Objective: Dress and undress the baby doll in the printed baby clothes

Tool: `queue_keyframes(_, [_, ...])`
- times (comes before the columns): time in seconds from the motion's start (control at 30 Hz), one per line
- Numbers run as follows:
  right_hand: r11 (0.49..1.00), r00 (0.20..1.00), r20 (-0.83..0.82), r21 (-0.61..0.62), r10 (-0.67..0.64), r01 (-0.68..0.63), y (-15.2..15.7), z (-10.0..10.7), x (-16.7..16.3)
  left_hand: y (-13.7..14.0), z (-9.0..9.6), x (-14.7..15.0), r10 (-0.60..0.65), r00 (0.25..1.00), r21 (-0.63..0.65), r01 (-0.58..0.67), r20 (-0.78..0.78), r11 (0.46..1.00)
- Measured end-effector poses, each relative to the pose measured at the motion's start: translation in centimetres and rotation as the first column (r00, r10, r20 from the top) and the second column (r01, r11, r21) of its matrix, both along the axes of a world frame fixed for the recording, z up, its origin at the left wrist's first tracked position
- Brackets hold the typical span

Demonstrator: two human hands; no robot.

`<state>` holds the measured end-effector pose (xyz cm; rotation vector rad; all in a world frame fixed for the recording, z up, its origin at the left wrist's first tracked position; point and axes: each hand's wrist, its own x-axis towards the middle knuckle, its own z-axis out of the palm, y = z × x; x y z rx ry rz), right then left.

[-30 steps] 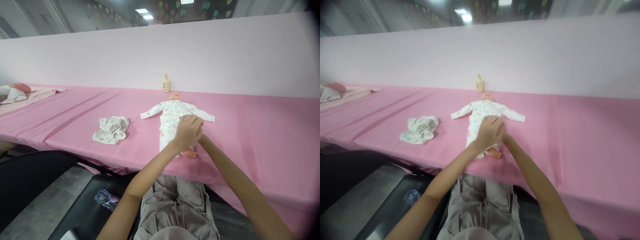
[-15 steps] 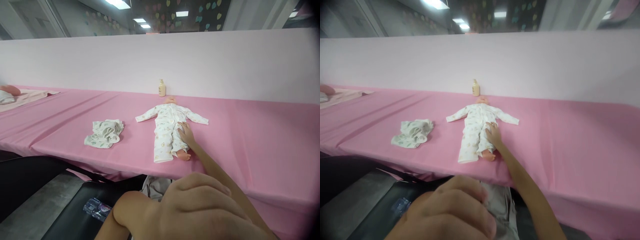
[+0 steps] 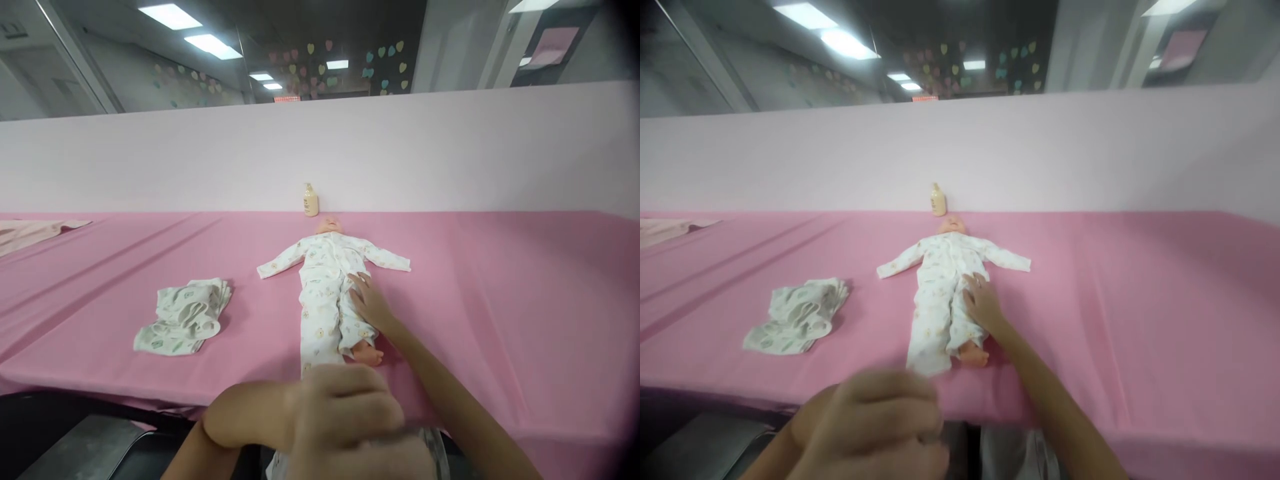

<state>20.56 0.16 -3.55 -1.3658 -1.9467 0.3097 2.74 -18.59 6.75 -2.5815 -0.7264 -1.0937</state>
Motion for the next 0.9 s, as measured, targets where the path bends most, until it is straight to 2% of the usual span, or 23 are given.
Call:
queue_keyframes(0.03, [1.0,1.0,-0.011,-0.001,0.005,-0.005,0.0,-0.1,0.0,2.4,-0.4,0.5,0.007,0.996,0.051,-0.012,0.092,0.999])
queue_keyframes(0.07, [1.0,1.0,-0.027,0.0,0.006,-0.006,0.0,-0.1,0.1,5.0,-0.9,0.8,-0.034,0.993,0.127,0.019,0.112,0.992])
queue_keyframes(0.13, [1.0,0.997,-0.076,0.014,-0.004,0.005,0.1,-0.3,0.1,10.7,-2.2,0.5,-0.077,0.994,0.274,0.055,0.071,0.96])
queue_keyframes(0.17, [1.0,0.994,-0.105,0.021,-0.015,0.017,0.1,-0.4,0.2,13.3,-2.9,-0.1,-0.005,0.994,0.278,-0.025,0.106,0.96])
queue_keyframes(0.23, [0.999,0.987,-0.155,0.016,-0.04,0.043,0.1,-0.6,0.2,17.6,-4.6,-1.9,0.244,0.952,0.133,-0.27,0.186,0.954])
queue_keyframes(0.3, [0.997,0.978,-0.193,-0.027,-0.079,0.076,0.2,-0.7,0.2,20.2,-6.3,-3.8,0.416,0.883,-0.018,-0.423,0.217,0.906])
queue_keyframes(0.37, [0.993,0.968,-0.227,-0.076,-0.109,0.094,0.2,-0.7,0.1,21.4,-7.7,-5.4,0.474,0.866,-0.133,-0.457,0.159,0.88])
queue_keyframes(0.43, [0.993,0.961,-0.259,-0.094,-0.1,0.078,0.1,-0.7,0.0,21.8,-8.5,-6.4,0.464,0.881,-0.215,-0.438,0.089,0.873])
queue_keyframes(0.57, [0.997,0.951,-0.304,-0.069,-0.05,0.03,0.2,-0.9,0.0,21.9,-8.9,-7.3,0.429,0.903,-0.314,-0.404,0.011,0.859])
queue_keyframes(0.77, [0.997,0.936,-0.351,-0.08,-0.038,0.011,0.4,-1.3,0.3,21.9,-8.9,-7.7,0.444,0.892,-0.32,-0.445,-0.079,0.837])
queue_keyframes(0.9, [0.996,0.943,-0.329,-0.084,-0.057,0.03,0.5,-1.3,0.5,21.7,-8.6,-7.9,0.399,0.911,-0.298,-0.41,-0.102,0.862])
